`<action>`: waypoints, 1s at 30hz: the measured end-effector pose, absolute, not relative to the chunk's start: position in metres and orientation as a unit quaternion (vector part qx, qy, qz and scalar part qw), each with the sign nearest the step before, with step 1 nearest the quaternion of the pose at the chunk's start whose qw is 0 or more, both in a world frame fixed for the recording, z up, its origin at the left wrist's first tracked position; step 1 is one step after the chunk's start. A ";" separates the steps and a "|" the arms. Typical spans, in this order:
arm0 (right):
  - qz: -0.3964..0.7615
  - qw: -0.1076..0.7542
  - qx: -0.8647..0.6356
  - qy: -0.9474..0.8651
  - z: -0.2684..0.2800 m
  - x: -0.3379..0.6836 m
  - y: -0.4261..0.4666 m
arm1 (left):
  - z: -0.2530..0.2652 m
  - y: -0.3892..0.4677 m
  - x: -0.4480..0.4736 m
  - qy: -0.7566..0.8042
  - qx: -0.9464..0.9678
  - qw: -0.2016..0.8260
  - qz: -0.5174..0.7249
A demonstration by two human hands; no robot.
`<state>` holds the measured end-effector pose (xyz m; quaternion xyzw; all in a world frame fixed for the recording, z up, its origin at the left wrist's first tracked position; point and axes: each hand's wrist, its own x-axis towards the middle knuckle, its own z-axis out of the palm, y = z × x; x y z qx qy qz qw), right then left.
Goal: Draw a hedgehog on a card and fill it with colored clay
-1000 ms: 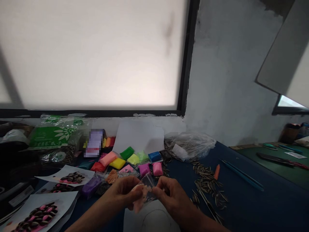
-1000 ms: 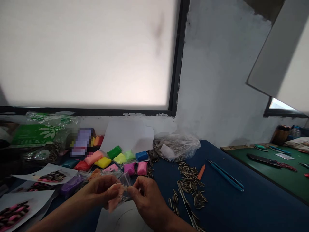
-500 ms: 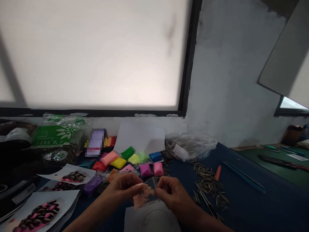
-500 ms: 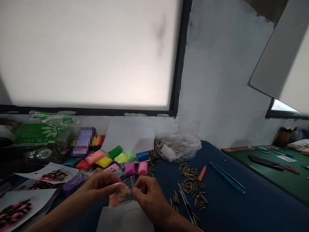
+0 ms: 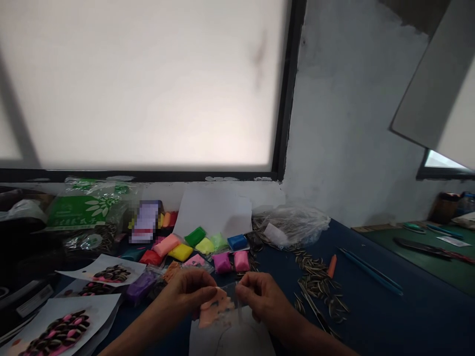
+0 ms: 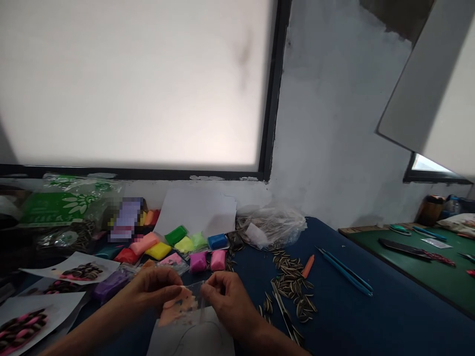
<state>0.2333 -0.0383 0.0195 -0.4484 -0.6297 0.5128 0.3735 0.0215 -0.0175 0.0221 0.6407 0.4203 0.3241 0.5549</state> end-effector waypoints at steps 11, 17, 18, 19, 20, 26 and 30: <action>0.516 0.367 -0.458 -0.624 0.023 0.237 -0.040 | 0.017 -0.009 0.008 0.498 0.629 0.451 0.391; 0.568 0.421 -0.422 -0.567 0.015 0.232 -0.039 | -0.004 -0.001 -0.017 0.603 0.714 0.129 0.332; 0.572 0.421 -0.415 -0.569 0.014 0.231 -0.038 | -0.005 -0.001 -0.018 0.598 0.725 0.102 0.326; 0.572 0.419 -0.412 -0.572 0.013 0.230 -0.037 | -0.006 -0.002 -0.017 0.588 0.735 0.079 0.329; 0.570 0.419 -0.411 -0.575 0.012 0.229 -0.037 | -0.005 -0.003 -0.015 0.574 0.742 0.059 0.341; 0.515 0.435 -0.412 -0.613 0.015 0.227 -0.041 | 0.007 -0.016 0.024 0.460 0.717 0.388 0.351; 0.468 0.428 -0.431 -0.642 0.016 0.226 -0.047 | 0.007 -0.027 0.050 0.391 0.637 0.599 0.287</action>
